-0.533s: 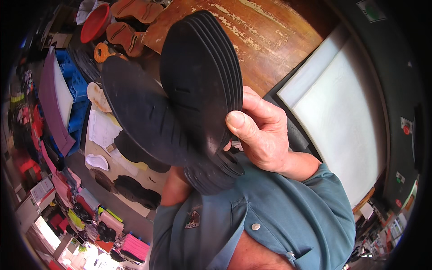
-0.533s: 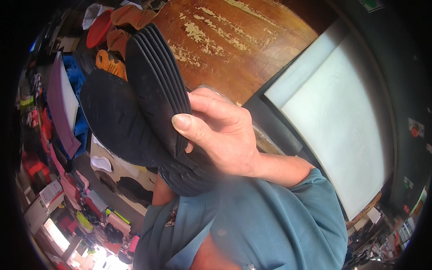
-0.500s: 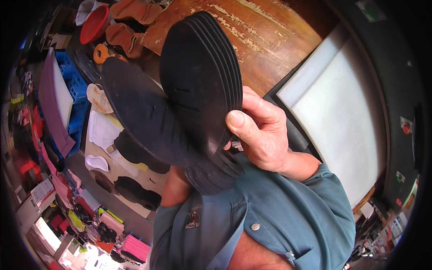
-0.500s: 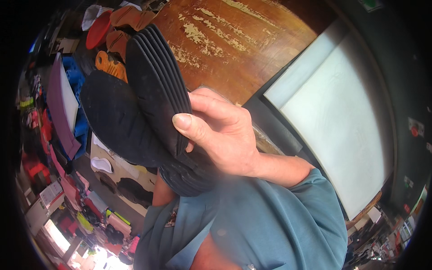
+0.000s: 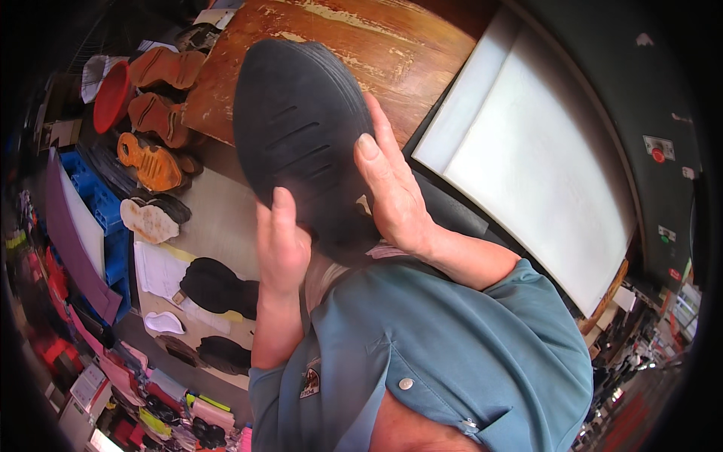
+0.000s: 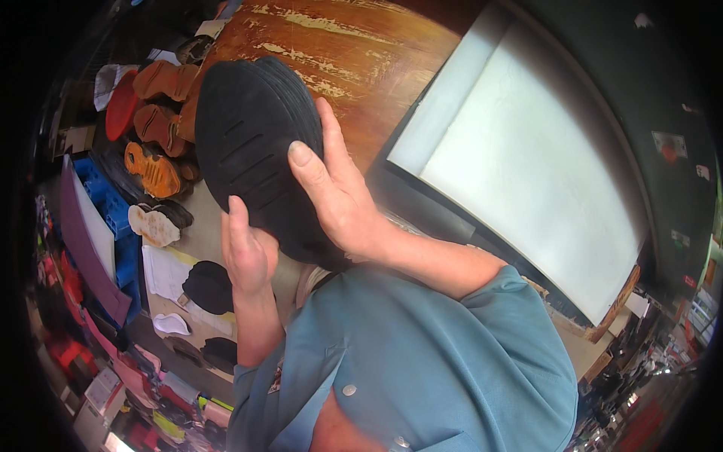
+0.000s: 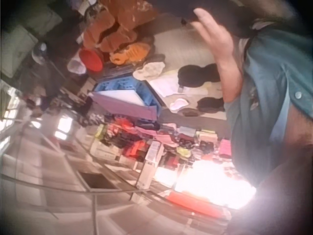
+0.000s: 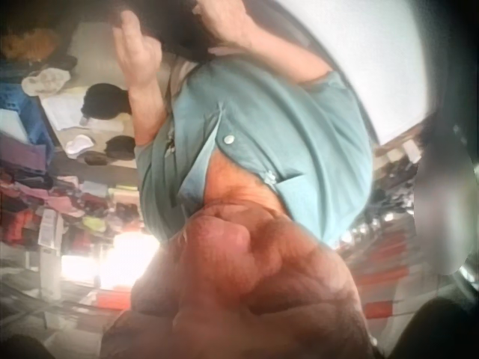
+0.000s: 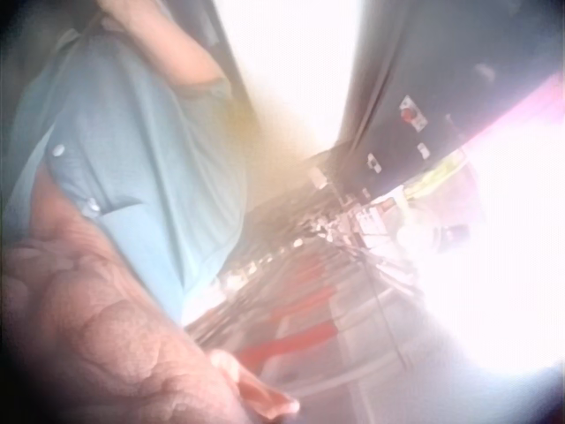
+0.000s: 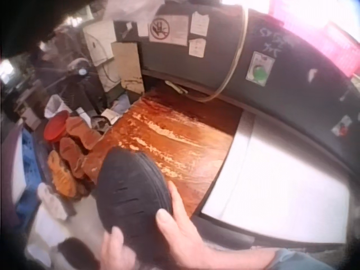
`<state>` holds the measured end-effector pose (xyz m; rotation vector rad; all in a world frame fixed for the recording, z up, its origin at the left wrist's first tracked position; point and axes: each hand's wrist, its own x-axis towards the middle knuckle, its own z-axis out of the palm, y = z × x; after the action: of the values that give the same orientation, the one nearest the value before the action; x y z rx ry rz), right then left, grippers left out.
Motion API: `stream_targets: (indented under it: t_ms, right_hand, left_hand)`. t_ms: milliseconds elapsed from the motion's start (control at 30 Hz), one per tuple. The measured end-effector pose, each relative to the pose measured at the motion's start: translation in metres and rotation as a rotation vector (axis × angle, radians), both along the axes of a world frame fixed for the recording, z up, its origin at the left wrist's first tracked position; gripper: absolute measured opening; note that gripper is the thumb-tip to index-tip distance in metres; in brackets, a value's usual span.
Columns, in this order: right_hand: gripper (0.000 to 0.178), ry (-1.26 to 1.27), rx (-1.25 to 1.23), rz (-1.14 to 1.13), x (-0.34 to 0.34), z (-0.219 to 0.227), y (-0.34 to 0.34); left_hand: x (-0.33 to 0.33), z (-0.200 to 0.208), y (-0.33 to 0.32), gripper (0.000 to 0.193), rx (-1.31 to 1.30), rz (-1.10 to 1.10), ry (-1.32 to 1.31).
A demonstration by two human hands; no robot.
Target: The person uses a green handheld air blower to clean the treads of black shoe soles. They repeatedly blow air into the grooves, flip the soles over, and inspect them by hand, handling several soles one at a time on a wooden workbench.
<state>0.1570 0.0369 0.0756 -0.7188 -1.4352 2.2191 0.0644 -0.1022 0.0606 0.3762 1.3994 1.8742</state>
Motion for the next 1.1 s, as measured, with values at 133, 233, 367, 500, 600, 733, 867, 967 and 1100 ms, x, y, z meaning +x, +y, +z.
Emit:
stream_targets:
  t_ms: [133,233,367,500,600,733,867,967,1100]
  right_hand:
    - [0.077,0.172,-0.159,-0.063,-0.003,-0.007,0.005]
    - [0.066,0.219,-0.247,-0.069,-0.005,-0.015,0.012]
    - [0.074,0.041,-0.160,-0.107,-0.001,-0.025,0.028]
    - [0.070,-0.062,-0.035,-0.167,0.012,-0.028,0.046]
    - [0.090,-0.080,0.127,-0.137,0.014,-0.030,0.061]
    - [0.059,-0.338,0.328,-0.072,0.000,-0.039,0.079]
    - [0.044,-0.223,0.265,-0.087,0.010,-0.044,0.084]
    - [0.050,-0.189,0.143,-0.089,0.019,-0.047,0.085]
    - [0.066,-0.227,0.150,-0.116,0.021,-0.053,0.082]
  left_hand:
    - [0.006,0.011,0.014,0.063,-0.132,-0.022,0.394]
    - [0.006,0.015,0.026,0.076,-0.163,0.013,0.460]
    - [0.008,0.010,0.043,0.077,-0.205,0.077,0.658]
    - [0.009,0.004,0.057,0.078,-0.270,0.060,0.921]
    - [0.009,0.004,0.073,0.082,-0.384,-0.010,1.061]
    - [-0.001,0.003,0.096,0.087,-0.498,-0.269,1.016]
    - [-0.042,0.001,0.094,0.076,-0.279,-0.576,0.216]
    - [-0.068,-0.011,0.085,0.055,-0.344,-0.675,0.129]
    - [-0.085,-0.024,0.073,0.037,-0.316,-0.523,-0.006]
